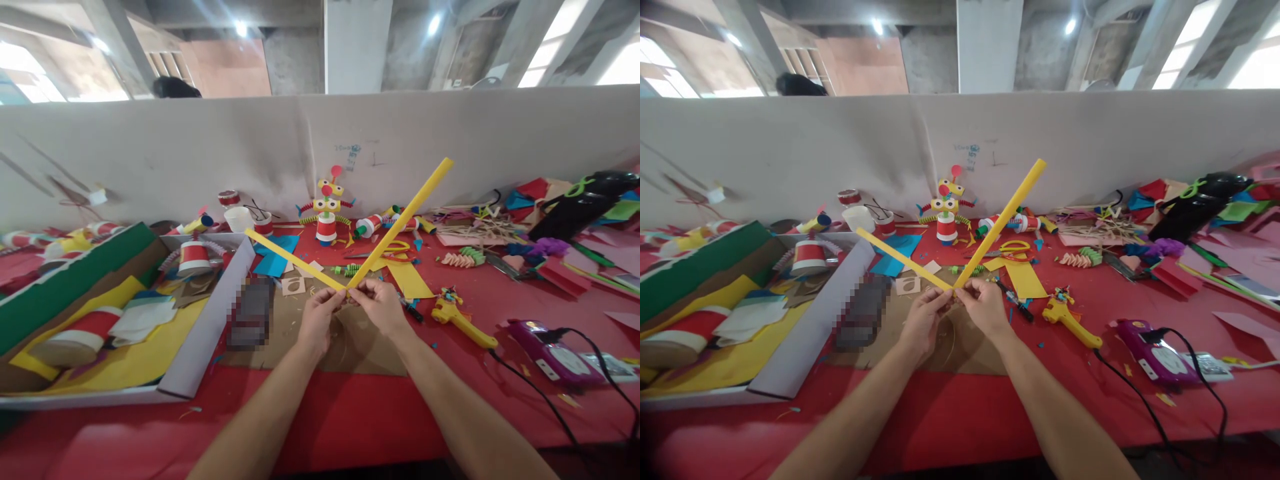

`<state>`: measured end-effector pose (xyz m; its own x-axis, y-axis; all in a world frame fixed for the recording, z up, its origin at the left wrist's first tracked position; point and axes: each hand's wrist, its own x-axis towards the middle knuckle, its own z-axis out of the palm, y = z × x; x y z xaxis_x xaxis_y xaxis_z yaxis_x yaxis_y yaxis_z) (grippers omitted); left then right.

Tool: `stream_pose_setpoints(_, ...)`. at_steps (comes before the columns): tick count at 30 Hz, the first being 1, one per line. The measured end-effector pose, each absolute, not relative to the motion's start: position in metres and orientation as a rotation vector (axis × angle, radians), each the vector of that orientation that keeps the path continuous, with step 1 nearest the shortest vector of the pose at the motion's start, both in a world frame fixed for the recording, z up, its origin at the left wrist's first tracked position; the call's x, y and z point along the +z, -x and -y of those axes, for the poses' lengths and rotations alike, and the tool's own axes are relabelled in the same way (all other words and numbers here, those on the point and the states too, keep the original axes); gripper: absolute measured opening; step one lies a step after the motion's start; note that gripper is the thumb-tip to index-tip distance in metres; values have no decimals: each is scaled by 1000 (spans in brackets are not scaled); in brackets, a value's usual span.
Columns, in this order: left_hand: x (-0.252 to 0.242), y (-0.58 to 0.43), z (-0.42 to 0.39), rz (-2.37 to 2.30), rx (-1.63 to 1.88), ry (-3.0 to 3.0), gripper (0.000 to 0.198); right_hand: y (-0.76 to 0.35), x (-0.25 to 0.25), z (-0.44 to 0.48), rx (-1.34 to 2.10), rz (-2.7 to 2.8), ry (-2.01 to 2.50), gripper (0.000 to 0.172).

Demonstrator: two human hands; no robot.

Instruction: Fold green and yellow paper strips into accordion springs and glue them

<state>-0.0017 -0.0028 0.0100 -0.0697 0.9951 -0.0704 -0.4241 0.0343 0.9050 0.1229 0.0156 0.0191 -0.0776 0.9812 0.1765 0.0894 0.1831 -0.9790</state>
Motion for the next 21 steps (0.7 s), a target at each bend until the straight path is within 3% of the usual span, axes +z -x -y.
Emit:
stream_pose_setpoints(9,2,9,-5,-1084,1370,-957,22,-119,4,-14,1016,1459,1181,16)
stream_pose_setpoints(15,-1,-5,6,-988,1187,-1099,18,-135,-14,18,1043,1277,1245,22)
stream_pose_setpoints(21,-6,-19,20,-1062,1255,-1012,16,-138,-21,35,1053,1113,1168,28)
